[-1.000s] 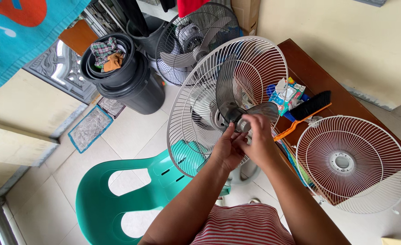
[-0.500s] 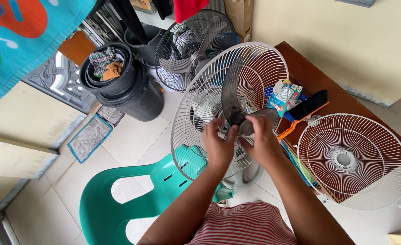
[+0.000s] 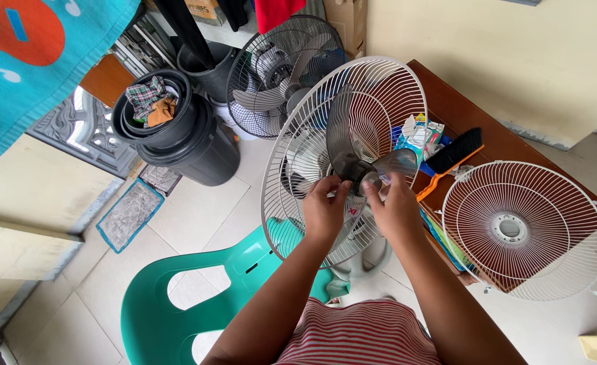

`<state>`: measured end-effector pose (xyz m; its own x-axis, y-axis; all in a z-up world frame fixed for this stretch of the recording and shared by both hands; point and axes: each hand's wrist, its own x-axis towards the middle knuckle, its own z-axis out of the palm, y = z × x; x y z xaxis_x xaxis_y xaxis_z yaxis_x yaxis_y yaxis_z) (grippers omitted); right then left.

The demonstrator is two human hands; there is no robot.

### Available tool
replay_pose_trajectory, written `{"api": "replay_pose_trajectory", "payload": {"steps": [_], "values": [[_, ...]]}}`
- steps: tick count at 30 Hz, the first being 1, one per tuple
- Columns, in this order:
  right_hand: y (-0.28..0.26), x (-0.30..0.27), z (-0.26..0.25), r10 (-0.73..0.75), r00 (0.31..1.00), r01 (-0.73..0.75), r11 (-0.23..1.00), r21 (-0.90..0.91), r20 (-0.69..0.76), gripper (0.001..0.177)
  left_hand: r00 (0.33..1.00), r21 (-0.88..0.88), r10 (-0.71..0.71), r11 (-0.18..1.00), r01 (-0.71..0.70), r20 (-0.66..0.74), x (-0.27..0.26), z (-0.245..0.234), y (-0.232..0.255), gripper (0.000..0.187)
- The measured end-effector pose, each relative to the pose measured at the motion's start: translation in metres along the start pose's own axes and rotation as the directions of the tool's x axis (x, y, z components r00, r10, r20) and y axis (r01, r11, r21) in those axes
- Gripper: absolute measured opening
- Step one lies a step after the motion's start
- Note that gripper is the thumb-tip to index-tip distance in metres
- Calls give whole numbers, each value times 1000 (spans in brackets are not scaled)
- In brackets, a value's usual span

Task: The person assembles a white pedestal fan by hand. They attach the fan blades to the motor hub, secure them with a nut, and then fit the front wire cage onto the fan head.

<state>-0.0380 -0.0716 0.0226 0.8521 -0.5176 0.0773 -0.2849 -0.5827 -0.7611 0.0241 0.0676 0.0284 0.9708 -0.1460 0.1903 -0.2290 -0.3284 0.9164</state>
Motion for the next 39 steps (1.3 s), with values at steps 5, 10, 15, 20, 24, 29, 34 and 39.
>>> {"api": "replay_pose_trajectory", "payload": {"steps": [5, 10, 15, 20, 24, 29, 34, 39], "values": [[7, -1, 7, -249, 965, 256, 964, 77, -82, 65, 994, -110, 107, 988, -105, 7, 6, 2, -7, 23], [17, -1, 24, -154, 946, 179, 982, 60, -287, 69, 997, -98, 4, 995, 4, 79, 8, 1, -12, 24], [10, 3, 21, 103, 995, -101, 992, 71, -15, 50, 989, -172, -4, 985, 29, 145, 7, -2, -10, 21], [3, -6, 15, -366, 897, 378, 926, 0, -248, 76, 989, -167, 11, 986, 15, 149, 10, -7, -13, 22], [0, 0, 18, 112, 991, -119, 988, -103, -71, 48, 987, -164, 29, 986, -3, 157, 9, -2, -11, 26], [0, 4, 12, -125, 988, 128, 991, 29, -92, 55, 980, 41, 179, 982, -183, 86, 11, 2, -8, 26], [3, 4, 0, -377, 888, 403, 914, 50, -265, 74, 984, 66, 177, 982, -178, 27, 5, 9, -2, 26], [14, 19, -2, -147, 985, 150, 988, -33, 90, 49, 975, 123, 217, 970, -210, -46, 3, 20, -3, 24]]}}
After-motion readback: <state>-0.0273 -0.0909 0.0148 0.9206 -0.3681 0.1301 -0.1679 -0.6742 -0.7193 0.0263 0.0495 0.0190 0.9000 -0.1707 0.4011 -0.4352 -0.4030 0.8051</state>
